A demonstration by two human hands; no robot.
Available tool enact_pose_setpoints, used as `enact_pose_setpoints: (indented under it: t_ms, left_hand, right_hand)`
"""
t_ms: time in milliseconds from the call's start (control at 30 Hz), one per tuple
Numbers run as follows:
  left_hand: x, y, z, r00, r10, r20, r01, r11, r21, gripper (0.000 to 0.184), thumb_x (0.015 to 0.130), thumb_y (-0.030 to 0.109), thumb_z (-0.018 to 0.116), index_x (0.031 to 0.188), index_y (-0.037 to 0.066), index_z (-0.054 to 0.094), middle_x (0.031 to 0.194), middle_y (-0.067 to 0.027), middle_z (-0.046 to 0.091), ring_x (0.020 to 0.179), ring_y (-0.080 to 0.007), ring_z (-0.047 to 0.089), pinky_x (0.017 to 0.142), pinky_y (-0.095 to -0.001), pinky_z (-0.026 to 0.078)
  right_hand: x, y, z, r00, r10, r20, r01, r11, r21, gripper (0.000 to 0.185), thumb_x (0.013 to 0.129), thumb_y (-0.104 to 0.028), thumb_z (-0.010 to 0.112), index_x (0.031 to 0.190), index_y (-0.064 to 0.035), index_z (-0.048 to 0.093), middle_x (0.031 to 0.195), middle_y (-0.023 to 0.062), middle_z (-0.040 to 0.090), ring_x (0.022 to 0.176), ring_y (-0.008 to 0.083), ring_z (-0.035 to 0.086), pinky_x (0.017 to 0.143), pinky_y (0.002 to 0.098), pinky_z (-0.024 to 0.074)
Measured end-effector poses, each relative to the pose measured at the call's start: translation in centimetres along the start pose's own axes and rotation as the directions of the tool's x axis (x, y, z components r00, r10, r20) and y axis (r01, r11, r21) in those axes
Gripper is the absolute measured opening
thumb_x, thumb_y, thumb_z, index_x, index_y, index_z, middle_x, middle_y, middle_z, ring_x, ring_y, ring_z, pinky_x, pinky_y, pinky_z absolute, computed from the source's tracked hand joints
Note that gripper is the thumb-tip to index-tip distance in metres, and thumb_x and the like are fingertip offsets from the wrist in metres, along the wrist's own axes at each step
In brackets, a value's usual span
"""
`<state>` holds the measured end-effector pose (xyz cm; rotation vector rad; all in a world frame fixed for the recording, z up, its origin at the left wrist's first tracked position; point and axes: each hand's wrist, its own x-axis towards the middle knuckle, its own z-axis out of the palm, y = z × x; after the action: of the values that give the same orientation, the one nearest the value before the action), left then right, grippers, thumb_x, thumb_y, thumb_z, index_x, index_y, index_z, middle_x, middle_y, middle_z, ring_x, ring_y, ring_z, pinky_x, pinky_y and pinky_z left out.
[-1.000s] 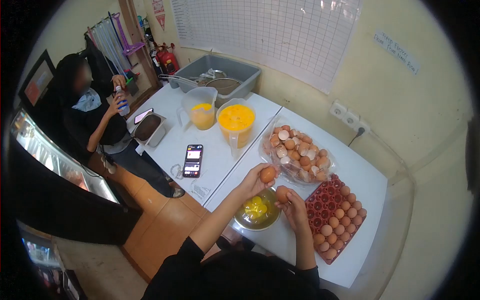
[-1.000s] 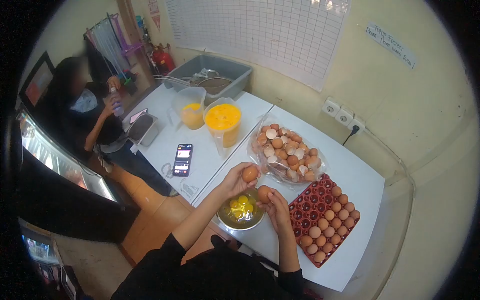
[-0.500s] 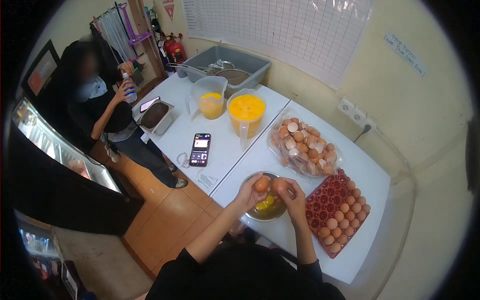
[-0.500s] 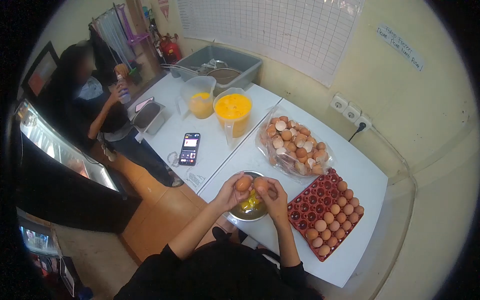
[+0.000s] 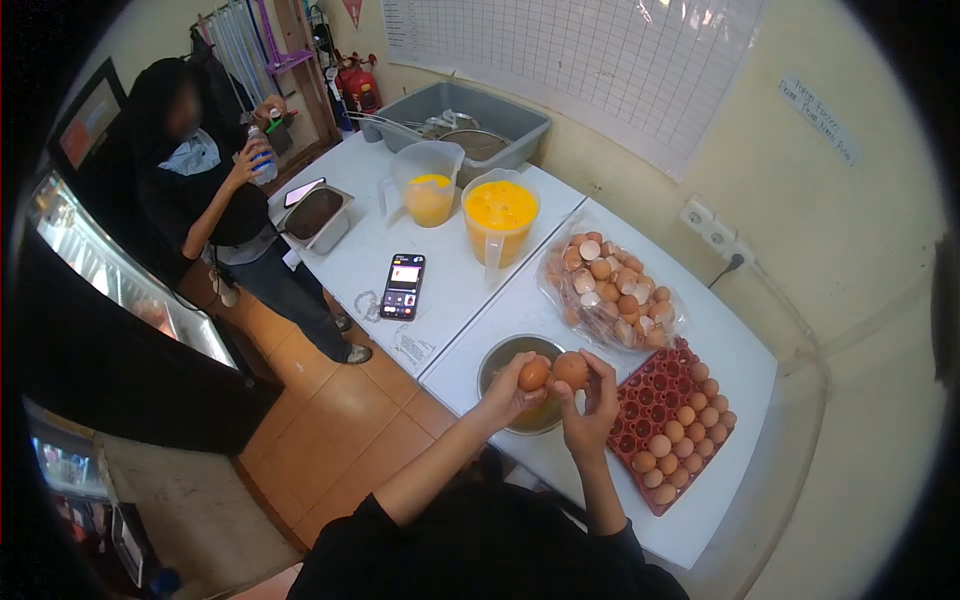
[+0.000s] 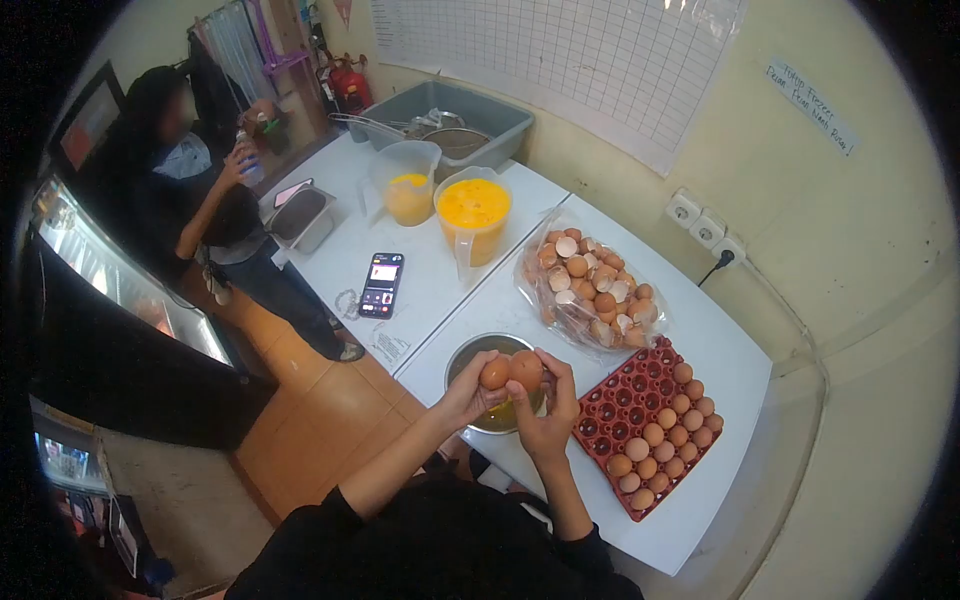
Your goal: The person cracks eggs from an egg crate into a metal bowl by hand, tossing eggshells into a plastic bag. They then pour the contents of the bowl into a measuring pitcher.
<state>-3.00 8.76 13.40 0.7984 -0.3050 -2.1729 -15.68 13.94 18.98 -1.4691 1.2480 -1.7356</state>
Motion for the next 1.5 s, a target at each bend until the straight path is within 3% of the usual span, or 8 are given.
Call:
enact_pose_setpoints:
  t_ms: [300, 567, 633, 833, 867, 1033, 1300, 1500]
  left_hand:
    - [0.1, -0.5, 0.0, 0.998, 0.006, 0.065, -0.004, 1.000, -0.023, 0.035, 0.101, 0.037, 0.049, 0.108, 0.004, 0.057, 0.087, -0.0079, 0.063, 0.055, -0.0096, 0.051, 0.052, -0.0211, 0.046]
    - [-0.3, -0.4, 0.5, 1.000, 0.004, 0.024, -0.004, 1.000, -0.013, 0.033, 0.101, 0.037, 0.050, 0.107, 0.006, 0.059, 0.087, -0.0044, 0.063, 0.058, -0.0102, 0.051, 0.054, -0.0223, 0.045]
    - [-0.1, -0.6, 0.3, 0.997, -0.008, -0.079, 0.005, 0.999, -0.034, 0.033, 0.100, 0.036, 0.051, 0.108, 0.004, 0.059, 0.087, -0.0047, 0.064, 0.059, -0.0105, 0.054, 0.054, -0.0212, 0.048]
    - [0.5, -0.7, -2.3, 0.993, 0.066, 0.093, -0.065, 0.998, -0.014, 0.028, 0.098, 0.033, 0.054, 0.106, 0.007, 0.059, 0.096, -0.0046, 0.062, 0.074, -0.0117, 0.058, 0.064, -0.0242, 0.051]
    - [0.3, -0.5, -2.4, 0.992, 0.067, 0.105, -0.068, 0.998, 0.001, 0.026, 0.097, 0.032, 0.055, 0.105, 0.008, 0.058, 0.097, -0.0048, 0.060, 0.076, -0.0126, 0.058, 0.065, -0.0249, 0.051]
    - [-1.0, 0.1, -1.3, 0.984, 0.171, 0.054, -0.175, 0.982, 0.074, 0.019, 0.095, 0.027, 0.059, 0.103, 0.010, 0.055, 0.095, -0.0048, 0.058, 0.070, -0.0144, 0.056, 0.063, -0.0237, 0.046]
    - [-1.1, 0.1, -1.0, 0.872, 0.473, 0.130, -0.449, 0.662, 0.601, 0.035, 0.078, 0.012, 0.083, 0.099, 0.010, 0.055, 0.090, -0.0007, 0.057, 0.081, -0.0082, 0.057, 0.070, -0.0221, 0.048]
    - [1.1, -0.3, -3.1, 0.869, 0.445, 0.217, -0.490, 0.712, 0.503, 0.031, 0.081, 0.014, 0.082, 0.096, 0.010, 0.056, 0.091, -0.0006, 0.062, 0.085, -0.0080, 0.059, 0.074, -0.0228, 0.050]
  right_hand:
    - [0.5, 1.1, -1.3, 0.943, 0.235, 0.236, -0.191, 0.962, -0.193, 0.048, 0.085, -0.007, 0.075, 0.128, 0.0000, 0.054, 0.118, 0.0108, 0.062, 0.107, 0.0179, 0.062, 0.093, 0.0293, 0.0492]
    - [0.2, -1.5, -0.7, 0.881, -0.453, -0.132, 0.430, 0.886, -0.171, 0.048, 0.080, -0.007, 0.078, 0.122, 0.0031, 0.057, 0.112, 0.0157, 0.062, 0.102, 0.0264, 0.062, 0.090, 0.0357, 0.0509]
    - [-0.6, 0.4, -0.3, 0.955, -0.141, 0.261, 0.246, 0.870, -0.426, 0.047, 0.081, -0.009, 0.078, 0.122, 0.0026, 0.058, 0.110, 0.0166, 0.062, 0.100, 0.0261, 0.062, 0.088, 0.0364, 0.0510]
    - [-0.5, 1.6, -0.2, 0.999, -0.005, 0.052, 0.014, 0.987, -0.162, 0.042, 0.089, -0.014, 0.072, 0.125, 0.0028, 0.057, 0.105, 0.0136, 0.064, 0.092, 0.0185, 0.064, 0.075, 0.0270, 0.0506]
    - [-0.5, 2.3, -0.4, 0.978, 0.196, 0.072, -0.197, 0.980, 0.011, 0.042, 0.092, -0.018, 0.069, 0.127, 0.0021, 0.056, 0.102, 0.0127, 0.064, 0.088, 0.0159, 0.063, 0.073, 0.0248, 0.0498]
    - [-0.3, 4.0, -1.4, 0.739, 0.642, 0.204, -0.672, 0.683, 0.286, 0.028, 0.100, -0.029, 0.059, 0.113, -0.0066, 0.051, 0.085, 0.0095, 0.066, 0.061, 0.0112, 0.059, 0.055, 0.0216, 0.0451]
    - [0.3, 5.4, -1.8, 0.732, 0.610, 0.302, -0.668, 0.730, 0.145, 0.023, 0.102, -0.033, 0.054, 0.103, -0.0102, 0.049, 0.081, 0.0079, 0.065, 0.058, 0.0115, 0.059, 0.048, 0.0218, 0.0429]
    - [1.5, 5.0, -2.8, 0.793, 0.437, 0.425, -0.430, 0.895, -0.118, 0.025, 0.096, -0.021, 0.065, 0.112, -0.0020, 0.059, 0.100, 0.0092, 0.068, 0.084, 0.0138, 0.067, 0.058, 0.0235, 0.0548]
